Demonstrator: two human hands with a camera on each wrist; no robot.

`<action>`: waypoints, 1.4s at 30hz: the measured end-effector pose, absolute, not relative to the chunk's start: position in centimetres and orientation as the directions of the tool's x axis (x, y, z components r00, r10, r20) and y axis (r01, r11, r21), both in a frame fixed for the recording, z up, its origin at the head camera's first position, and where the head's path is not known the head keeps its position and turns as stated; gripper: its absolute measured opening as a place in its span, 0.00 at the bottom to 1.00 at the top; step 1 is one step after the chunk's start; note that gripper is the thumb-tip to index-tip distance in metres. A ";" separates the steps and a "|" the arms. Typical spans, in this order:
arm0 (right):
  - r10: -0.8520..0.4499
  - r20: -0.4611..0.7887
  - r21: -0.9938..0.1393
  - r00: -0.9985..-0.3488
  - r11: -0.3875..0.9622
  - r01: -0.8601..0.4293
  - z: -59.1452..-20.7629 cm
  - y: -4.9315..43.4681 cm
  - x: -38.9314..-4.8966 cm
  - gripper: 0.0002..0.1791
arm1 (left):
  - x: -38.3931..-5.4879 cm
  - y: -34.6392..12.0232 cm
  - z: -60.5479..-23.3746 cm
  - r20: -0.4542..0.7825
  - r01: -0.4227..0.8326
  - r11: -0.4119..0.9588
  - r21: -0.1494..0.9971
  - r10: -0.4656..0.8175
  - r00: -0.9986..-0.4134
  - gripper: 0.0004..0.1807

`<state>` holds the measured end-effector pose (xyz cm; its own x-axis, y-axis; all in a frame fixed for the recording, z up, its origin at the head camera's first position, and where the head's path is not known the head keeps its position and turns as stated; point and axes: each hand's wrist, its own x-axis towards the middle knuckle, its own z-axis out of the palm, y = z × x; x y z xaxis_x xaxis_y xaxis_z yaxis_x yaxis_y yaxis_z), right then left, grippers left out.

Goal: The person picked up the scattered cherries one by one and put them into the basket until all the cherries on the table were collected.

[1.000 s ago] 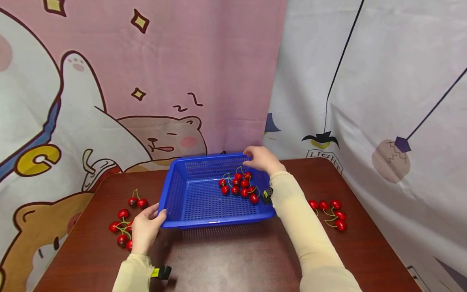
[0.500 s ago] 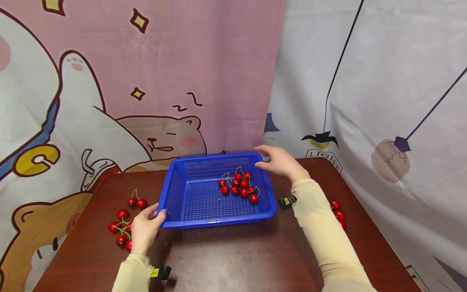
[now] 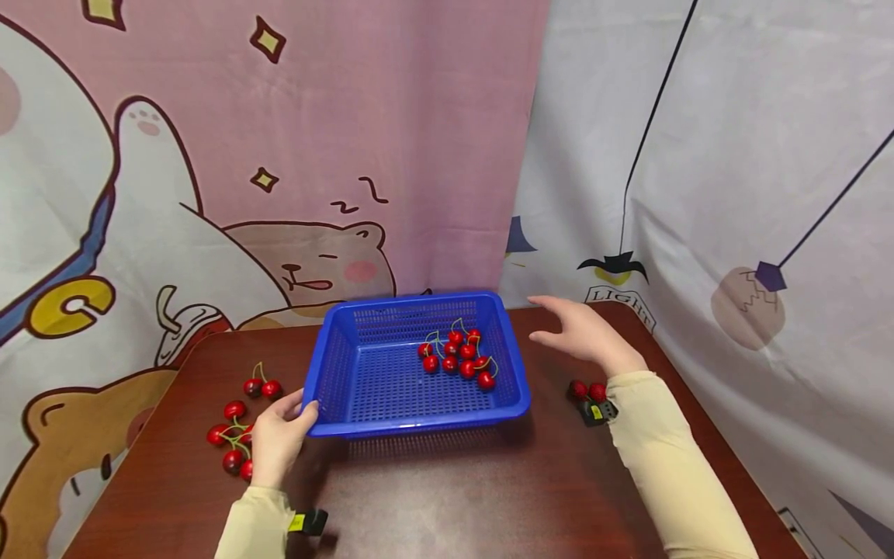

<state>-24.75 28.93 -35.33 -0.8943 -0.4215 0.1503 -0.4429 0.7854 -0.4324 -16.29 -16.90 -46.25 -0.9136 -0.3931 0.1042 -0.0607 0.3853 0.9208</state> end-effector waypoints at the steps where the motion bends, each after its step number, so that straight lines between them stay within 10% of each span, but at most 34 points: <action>1: -0.421 0.156 -0.423 -0.894 0.789 -0.445 -35.5 29.3 -24.4 0.36 | -16.3 -16.9 -46.3 0.104 -0.062 0.386 0.921 -0.394 -0.913 0.21; 42: -0.455 0.144 -0.171 -0.879 0.863 -0.475 -46.1 36.8 -18.6 0.25 | -16.3 -16.9 -46.1 0.106 -0.059 0.395 0.917 -0.385 -0.917 0.22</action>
<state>-18.56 36.77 -46.07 -0.8789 -0.4548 0.1436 -0.4747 0.8635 -0.1706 -16.26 -16.92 -46.10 -0.9168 -0.3848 0.1064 -0.0594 0.3949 0.9168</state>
